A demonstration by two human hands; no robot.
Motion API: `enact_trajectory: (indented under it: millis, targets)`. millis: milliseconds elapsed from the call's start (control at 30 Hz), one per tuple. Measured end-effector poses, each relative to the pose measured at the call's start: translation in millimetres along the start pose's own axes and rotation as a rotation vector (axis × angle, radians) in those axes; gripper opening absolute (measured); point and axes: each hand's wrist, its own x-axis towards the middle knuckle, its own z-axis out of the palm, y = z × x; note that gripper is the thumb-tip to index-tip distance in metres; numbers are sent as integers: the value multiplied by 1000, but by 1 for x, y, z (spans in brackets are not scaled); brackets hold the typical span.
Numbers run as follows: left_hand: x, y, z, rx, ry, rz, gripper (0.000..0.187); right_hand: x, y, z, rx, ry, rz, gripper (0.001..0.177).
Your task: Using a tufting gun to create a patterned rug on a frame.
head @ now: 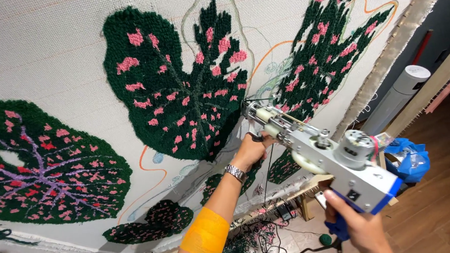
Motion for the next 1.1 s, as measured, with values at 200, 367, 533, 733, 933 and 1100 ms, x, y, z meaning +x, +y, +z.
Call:
enact_trajectory:
  millis: [200,367,533,733,933,1100]
  targets:
    - [-29,13,30,-15,4,-28,28,-10,-11,-35,115,-5,60,21]
    - [-29,2,33,-9,-22,28,30,-16,-18,-37,145,21,104,27]
    - [-23,-2,29,-32,-1,6,26,-13,-14,-33,134,-7,88,27]
    - [-26,11,29,-25,4,-14,22,-11,-15,-28,141,-4,73,23]
    - [-25,6,28,-68,26,-50,20,-10,-25,-23,96,25,120,22]
    - [-23,8,24,-45,21,-19,20,-6,-19,-21,147,-14,86,22]
